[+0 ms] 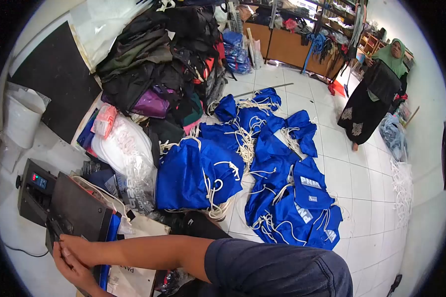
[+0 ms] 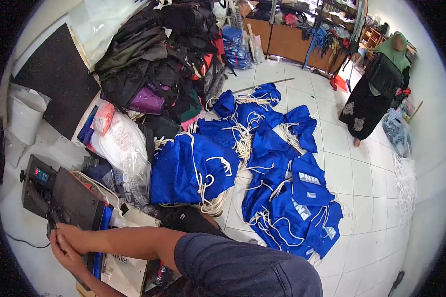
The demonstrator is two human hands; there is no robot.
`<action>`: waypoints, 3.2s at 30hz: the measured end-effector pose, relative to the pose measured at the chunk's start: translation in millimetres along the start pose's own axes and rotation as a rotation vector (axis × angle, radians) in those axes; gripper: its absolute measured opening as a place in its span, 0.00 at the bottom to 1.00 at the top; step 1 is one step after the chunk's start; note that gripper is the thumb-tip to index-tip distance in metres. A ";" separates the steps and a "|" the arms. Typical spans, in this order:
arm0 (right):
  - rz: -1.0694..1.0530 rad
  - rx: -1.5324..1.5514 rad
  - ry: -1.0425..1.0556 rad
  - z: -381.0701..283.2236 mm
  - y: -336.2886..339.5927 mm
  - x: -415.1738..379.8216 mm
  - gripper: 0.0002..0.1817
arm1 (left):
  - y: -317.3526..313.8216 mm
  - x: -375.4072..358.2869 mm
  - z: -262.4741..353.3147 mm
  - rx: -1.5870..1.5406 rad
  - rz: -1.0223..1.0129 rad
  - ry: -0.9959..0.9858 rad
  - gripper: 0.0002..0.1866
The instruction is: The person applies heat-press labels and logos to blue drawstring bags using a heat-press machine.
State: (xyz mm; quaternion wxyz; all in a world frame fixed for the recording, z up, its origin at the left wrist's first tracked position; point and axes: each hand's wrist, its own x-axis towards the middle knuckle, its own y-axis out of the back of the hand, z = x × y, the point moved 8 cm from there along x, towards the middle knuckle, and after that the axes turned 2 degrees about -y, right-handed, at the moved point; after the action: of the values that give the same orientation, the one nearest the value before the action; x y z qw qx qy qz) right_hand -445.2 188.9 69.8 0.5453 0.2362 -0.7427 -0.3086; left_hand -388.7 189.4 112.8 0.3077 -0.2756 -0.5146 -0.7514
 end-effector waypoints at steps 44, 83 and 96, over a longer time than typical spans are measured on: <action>-0.893 0.527 -0.686 -19.8 54.6 -427.2 0.25 | -44.4 -431.3 32.4 -0.436 -1.666 0.771 0.11; 0.239 0.319 0.008 -50.1 114.2 -155.2 0.19 | -14.9 -342.0 -20.3 -0.909 -0.260 1.236 0.05; 0.114 0.048 0.081 -40.0 90.6 -19.4 0.34 | 18.0 -362.3 -18.9 -0.882 -0.027 1.022 0.08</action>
State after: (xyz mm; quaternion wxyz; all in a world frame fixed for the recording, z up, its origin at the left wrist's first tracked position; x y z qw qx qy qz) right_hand -402.6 257.5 130.4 0.5858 0.2188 -0.7394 -0.2495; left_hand -138.5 231.3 -147.1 0.3617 0.0214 0.0472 -0.9308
